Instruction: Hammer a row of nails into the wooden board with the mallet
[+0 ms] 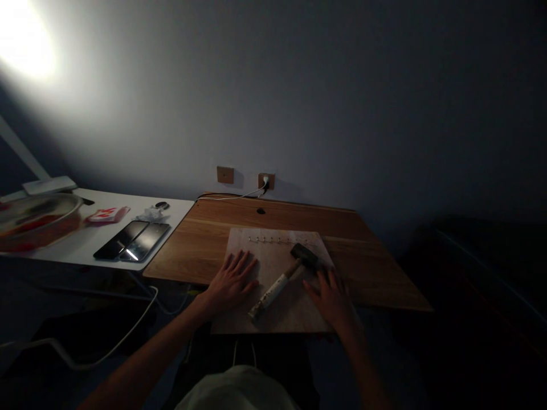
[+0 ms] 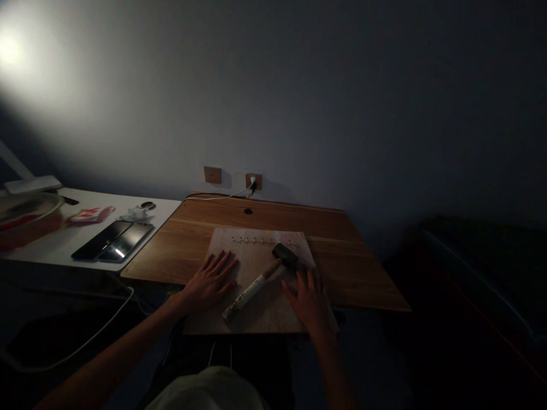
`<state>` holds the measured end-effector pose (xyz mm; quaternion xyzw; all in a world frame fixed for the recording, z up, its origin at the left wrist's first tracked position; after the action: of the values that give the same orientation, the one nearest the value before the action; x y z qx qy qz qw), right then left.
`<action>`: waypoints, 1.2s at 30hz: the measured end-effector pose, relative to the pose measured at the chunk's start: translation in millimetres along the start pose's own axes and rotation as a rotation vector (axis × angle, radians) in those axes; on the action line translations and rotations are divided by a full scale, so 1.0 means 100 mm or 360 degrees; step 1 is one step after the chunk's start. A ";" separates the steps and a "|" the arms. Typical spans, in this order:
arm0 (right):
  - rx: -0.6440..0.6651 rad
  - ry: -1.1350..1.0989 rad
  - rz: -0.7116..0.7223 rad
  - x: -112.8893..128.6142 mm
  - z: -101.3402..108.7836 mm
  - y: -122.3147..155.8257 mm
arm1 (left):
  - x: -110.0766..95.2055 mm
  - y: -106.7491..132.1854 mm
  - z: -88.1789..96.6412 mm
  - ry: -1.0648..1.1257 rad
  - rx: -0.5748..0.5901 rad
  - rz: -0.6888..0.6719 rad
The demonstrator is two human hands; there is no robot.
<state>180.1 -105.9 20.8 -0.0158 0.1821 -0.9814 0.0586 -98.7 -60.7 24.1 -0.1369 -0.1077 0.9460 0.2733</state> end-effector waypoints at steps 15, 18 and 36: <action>0.0071 0.0096 -0.0062 -0.67 -0.02 0.28 | -0.53 -0.40 -0.25 -0.0121 0.0004 -0.0097; 0.0075 0.0073 -0.0069 -0.81 -0.03 0.31 | -0.65 -0.48 -0.29 -0.0124 -0.0003 -0.0122; 0.0109 -0.0074 -0.0239 -1.91 -0.08 0.47 | -1.39 -0.96 -0.58 0.0032 0.0039 -0.0105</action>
<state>374.1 -123.2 -5.3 -0.0501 0.1452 -0.9881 -0.0105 79.4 -49.8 24.2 -0.1393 -0.0980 0.9363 0.3070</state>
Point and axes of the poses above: each hand's wrist, its own y-axis away from the middle knuckle, its own z-axis out of the back of the hand, x = y × z, the point moved 9 cm from there along -y, towards the middle knuckle, and after that the axes turned 9 degrees about z, right-handed, at the moved point
